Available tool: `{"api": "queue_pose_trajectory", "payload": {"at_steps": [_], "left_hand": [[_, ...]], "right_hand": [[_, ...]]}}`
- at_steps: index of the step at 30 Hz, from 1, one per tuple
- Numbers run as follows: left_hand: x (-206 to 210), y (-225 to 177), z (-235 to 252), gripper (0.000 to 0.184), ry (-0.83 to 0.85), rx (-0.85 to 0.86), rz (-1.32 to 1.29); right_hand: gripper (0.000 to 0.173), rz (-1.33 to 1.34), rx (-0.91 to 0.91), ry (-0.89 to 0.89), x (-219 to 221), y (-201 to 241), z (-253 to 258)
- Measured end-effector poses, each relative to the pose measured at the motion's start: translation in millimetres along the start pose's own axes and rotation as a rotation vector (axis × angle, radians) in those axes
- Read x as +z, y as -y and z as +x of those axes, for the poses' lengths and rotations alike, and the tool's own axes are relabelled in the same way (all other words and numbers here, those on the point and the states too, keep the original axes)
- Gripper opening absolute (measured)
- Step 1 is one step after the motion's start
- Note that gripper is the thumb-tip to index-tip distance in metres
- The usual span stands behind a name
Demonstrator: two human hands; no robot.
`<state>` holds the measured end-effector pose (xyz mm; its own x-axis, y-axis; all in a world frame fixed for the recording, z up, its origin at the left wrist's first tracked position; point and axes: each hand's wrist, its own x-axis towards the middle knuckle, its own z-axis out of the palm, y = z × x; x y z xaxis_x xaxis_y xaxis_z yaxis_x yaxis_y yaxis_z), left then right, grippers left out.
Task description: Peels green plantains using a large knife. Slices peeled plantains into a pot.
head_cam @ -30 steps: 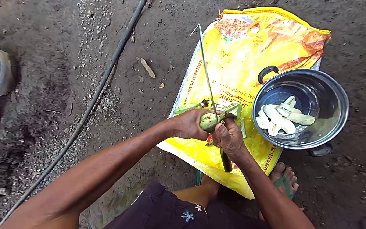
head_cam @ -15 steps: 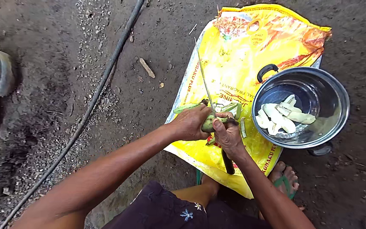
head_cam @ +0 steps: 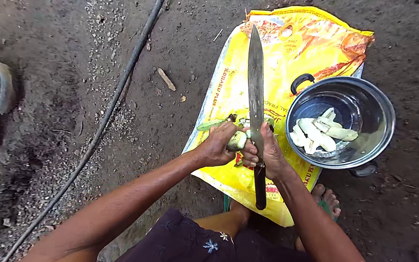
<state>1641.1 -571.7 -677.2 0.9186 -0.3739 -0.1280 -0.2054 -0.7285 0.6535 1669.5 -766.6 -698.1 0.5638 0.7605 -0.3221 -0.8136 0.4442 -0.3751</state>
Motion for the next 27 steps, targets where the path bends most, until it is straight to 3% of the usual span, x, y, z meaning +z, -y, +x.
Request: {"api": "queue_pose_trajectory", "payload": {"at_steps": [3,6,8,10,13,14,17,19,21,23,25,27], "left_hand": [[-1,-2,-3,0.067,0.069,-0.167,-0.070],[-16,-12,1,0.078,0.183,-0.597,-0.360],[-20,-14,3,0.058,0.148,-0.904,-0.776],[-21,-13,4,0.040,0.094,-1.051,-1.150],[-20,-12,11,0.065,0.116,-0.969,-1.440],[-22,-15,16,0.065,0.120,-0.940,-1.459],[-21,-14,24,0.039,0.051,-0.912,-1.328],[-20,-13,31,0.035,-0.076,-0.920,-1.218],[-26,-3,35,0.033,-0.187,-0.897,-1.182],[-40,7,37,0.030,-0.295,-0.925,-1.132],[-49,19,31,0.019,-0.358,-0.906,-1.084],[-49,28,21,0.022,-0.316,-0.878,-0.967]], "right_hand": [[0.046,-0.078,-0.049,-0.089,1,-2,0],[0.036,-0.159,-0.169,-0.204,7,-9,0],[0.030,-0.219,-0.271,-0.262,11,-13,1],[0.024,-0.346,-0.344,-0.273,15,-17,2],[0.035,-0.619,-0.429,-0.223,24,-22,-2],[0.039,-0.706,-0.442,-0.189,27,-23,-3],[0.058,-0.823,-0.449,-0.114,31,-31,-5],[0.086,-0.866,-0.409,-0.086,29,-31,-7],[0.101,-0.925,-0.302,-0.063,24,-24,-10],[0.088,-0.886,-0.106,0.003,16,-10,-13],[0.056,-0.735,0.043,0.111,10,4,-17],[0.052,-0.605,0.071,0.184,7,15,-20]]}}
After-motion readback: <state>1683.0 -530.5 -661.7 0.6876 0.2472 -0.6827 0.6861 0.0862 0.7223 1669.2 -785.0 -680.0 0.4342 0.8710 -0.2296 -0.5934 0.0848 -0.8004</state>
